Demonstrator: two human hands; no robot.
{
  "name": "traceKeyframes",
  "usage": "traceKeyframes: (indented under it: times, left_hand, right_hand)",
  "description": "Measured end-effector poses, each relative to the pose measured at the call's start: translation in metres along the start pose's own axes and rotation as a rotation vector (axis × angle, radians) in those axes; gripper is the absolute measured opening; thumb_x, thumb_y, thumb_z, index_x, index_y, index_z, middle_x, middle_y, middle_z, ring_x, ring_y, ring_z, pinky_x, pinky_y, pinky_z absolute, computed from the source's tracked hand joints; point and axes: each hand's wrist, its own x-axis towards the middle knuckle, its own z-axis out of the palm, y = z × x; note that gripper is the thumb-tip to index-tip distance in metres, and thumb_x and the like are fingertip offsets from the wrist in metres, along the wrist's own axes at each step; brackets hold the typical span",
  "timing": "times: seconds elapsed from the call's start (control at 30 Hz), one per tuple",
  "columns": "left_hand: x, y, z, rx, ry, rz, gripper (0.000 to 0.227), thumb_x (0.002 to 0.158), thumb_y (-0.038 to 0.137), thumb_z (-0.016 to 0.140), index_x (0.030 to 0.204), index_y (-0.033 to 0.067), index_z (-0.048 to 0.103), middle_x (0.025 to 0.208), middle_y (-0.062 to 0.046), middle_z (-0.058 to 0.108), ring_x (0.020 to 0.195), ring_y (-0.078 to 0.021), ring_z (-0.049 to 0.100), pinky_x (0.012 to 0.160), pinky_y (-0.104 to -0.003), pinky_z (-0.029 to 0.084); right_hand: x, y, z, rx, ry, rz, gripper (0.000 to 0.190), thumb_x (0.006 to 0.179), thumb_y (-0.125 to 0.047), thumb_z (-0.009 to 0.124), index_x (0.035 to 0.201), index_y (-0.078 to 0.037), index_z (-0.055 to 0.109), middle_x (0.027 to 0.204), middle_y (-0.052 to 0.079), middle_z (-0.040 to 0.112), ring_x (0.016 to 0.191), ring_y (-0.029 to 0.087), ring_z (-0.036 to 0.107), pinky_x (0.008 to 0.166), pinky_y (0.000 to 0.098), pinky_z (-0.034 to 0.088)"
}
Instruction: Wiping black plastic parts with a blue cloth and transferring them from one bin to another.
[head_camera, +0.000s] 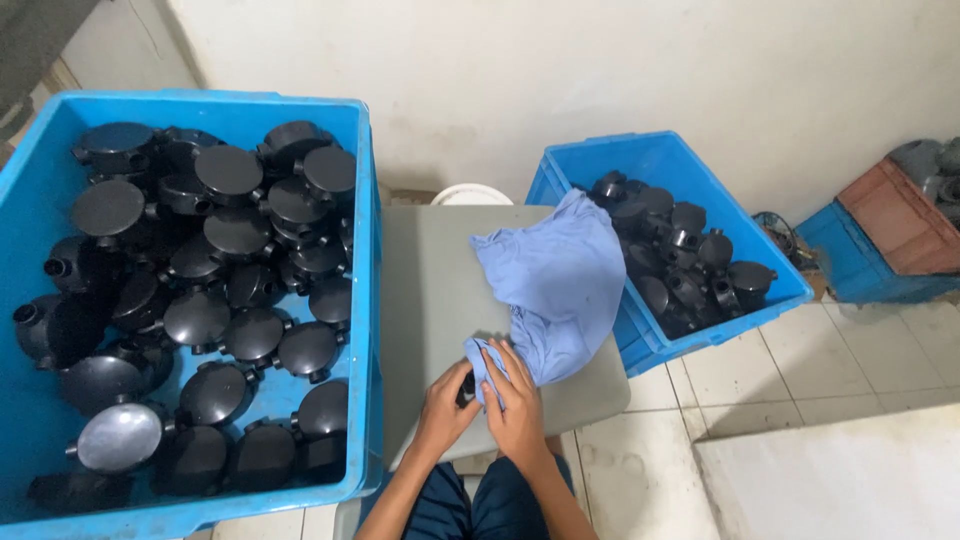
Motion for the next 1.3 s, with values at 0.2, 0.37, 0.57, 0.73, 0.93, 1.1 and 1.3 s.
traceKeyframes:
  times: [0.2,0.37,0.57,0.73,0.93,1.1,1.3]
  left_hand:
    - [0.002,0.011,-0.004,0.025,-0.022,-0.027,0.042,0.093,0.021,0.064,0.134,0.0118,0.059,0.131,-0.008,0.069,0.117,-0.0268,0.068,0.093,-0.038,0.055]
    - [0.000,0.003,-0.001,0.046,-0.035,-0.030,0.045,0.088,0.019,0.065,0.132,0.0125,0.059,0.126,-0.009,0.070,0.111,-0.0272,0.069,0.091,-0.038,0.054]
    - [0.000,0.006,0.000,0.056,-0.033,-0.074,0.042,0.091,0.024,0.068,0.131,0.0135,0.060,0.132,-0.009,0.069,0.117,-0.0284,0.068,0.095,-0.039,0.054]
    - [-0.007,0.007,0.002,0.051,-0.053,-0.071,0.041,0.092,0.022,0.067,0.131,0.0124,0.059,0.127,-0.009,0.069,0.111,-0.0272,0.068,0.091,-0.038,0.055]
    - [0.002,0.012,-0.003,-0.003,-0.011,-0.080,0.037,0.090,0.024,0.066,0.125,0.0141,0.060,0.123,-0.008,0.071,0.108,-0.0281,0.069,0.087,-0.037,0.055]
    - [0.001,0.010,-0.002,0.008,-0.009,-0.074,0.036,0.089,0.021,0.064,0.124,0.0134,0.060,0.118,-0.008,0.070,0.103,-0.0266,0.068,0.081,-0.036,0.054]
    - [-0.006,-0.005,0.003,-0.004,-0.003,-0.133,0.045,0.096,0.031,0.064,0.135,0.0101,0.055,0.135,-0.010,0.066,0.122,-0.0289,0.065,0.099,-0.039,0.051]
  right_hand:
    - [-0.003,0.000,0.001,0.148,0.005,0.398,0.059,0.100,-0.035,0.053,0.152,-0.007,0.044,0.154,0.013,0.051,0.143,0.030,0.048,0.115,0.0425,0.041]
    - [-0.026,0.052,0.024,0.037,0.028,0.291,0.054,0.103,-0.038,0.046,0.143,-0.004,0.055,0.152,0.015,0.053,0.146,0.034,0.043,0.118,0.0474,0.036]
    - [-0.027,0.052,0.022,0.069,0.019,0.328,0.062,0.104,-0.049,0.036,0.143,-0.004,0.054,0.159,0.012,0.045,0.149,0.033,0.038,0.120,0.0484,0.033]
    - [-0.036,0.050,0.025,0.077,0.105,0.242,0.068,0.105,-0.055,0.031,0.140,-0.003,0.058,0.152,0.014,0.054,0.141,0.034,0.049,0.116,0.0489,0.038]
    - [-0.039,0.070,0.032,0.078,0.181,0.298,0.048,0.108,-0.025,0.032,0.135,0.001,0.062,0.135,0.016,0.067,0.127,0.032,0.062,0.110,0.0409,0.047]
    - [-0.040,0.069,0.035,0.062,0.228,0.235,0.042,0.109,-0.018,0.034,0.130,0.002,0.063,0.127,0.016,0.070,0.119,0.030,0.065,0.105,0.0399,0.051]
    - [-0.034,0.054,0.028,0.063,0.176,0.284,0.045,0.109,-0.022,0.032,0.135,-0.002,0.061,0.130,0.013,0.068,0.121,0.029,0.063,0.103,0.0397,0.050]
